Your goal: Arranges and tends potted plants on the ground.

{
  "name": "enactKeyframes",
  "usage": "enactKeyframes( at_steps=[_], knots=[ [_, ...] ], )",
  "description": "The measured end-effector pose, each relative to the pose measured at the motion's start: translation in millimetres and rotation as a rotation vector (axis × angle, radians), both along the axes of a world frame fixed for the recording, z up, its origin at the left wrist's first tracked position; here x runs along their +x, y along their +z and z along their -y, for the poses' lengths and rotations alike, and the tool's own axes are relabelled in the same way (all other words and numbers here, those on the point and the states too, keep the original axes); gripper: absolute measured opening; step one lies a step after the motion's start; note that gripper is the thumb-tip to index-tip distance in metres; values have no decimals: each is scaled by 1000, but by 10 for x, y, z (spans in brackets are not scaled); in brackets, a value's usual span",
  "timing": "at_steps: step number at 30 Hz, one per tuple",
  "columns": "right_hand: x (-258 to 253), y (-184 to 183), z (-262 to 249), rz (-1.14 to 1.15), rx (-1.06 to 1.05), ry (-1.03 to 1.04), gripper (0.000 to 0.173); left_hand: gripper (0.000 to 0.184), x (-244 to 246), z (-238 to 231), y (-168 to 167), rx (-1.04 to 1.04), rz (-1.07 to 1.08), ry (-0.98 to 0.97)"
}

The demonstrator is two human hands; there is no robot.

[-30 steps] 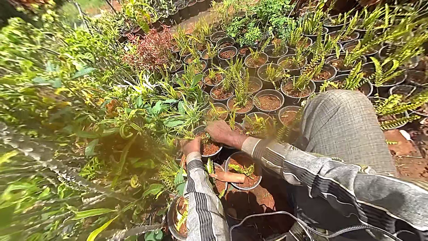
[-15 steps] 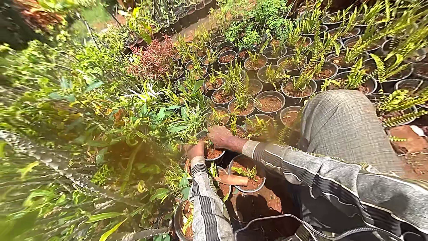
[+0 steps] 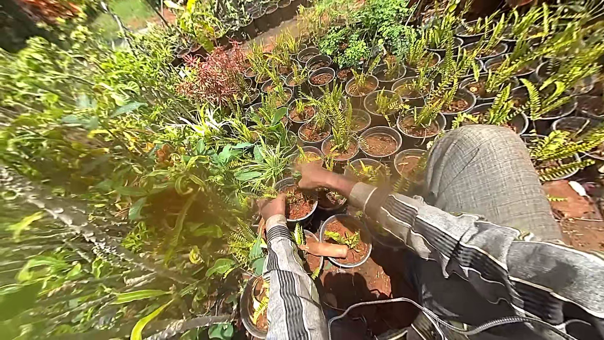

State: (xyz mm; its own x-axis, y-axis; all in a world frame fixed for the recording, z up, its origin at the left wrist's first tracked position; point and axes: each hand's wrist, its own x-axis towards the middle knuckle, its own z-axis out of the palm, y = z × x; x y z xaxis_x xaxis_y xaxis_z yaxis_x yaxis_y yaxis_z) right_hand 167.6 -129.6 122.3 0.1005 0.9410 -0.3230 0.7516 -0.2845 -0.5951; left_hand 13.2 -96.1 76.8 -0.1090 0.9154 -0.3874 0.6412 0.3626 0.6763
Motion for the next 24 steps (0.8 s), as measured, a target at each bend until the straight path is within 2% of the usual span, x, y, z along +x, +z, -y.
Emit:
enactKeyframes(
  at_steps=[7,12,14,17,21,24],
  knots=[
    [-308,-450,49,315,40,127,28,71,20,-27,13,-10,-29,-29],
    [-321,-440,56,349,41,143,30,74,25,-17,32,-17,-13,-17],
    [-270,-325,56,293,-15,115,31,74,28,-18,9,-17,-6,-5],
    [-10,-86,-13,64,-94,-32,32,77,10,-21,-17,-27,19,22],
    [369,230,-15,-214,-36,-261,30,76,15,-22,-35,-7,3,25],
    [284,281,42,-166,-5,-186,31,66,-13,-27,-22,2,-73,-72]
  ],
)
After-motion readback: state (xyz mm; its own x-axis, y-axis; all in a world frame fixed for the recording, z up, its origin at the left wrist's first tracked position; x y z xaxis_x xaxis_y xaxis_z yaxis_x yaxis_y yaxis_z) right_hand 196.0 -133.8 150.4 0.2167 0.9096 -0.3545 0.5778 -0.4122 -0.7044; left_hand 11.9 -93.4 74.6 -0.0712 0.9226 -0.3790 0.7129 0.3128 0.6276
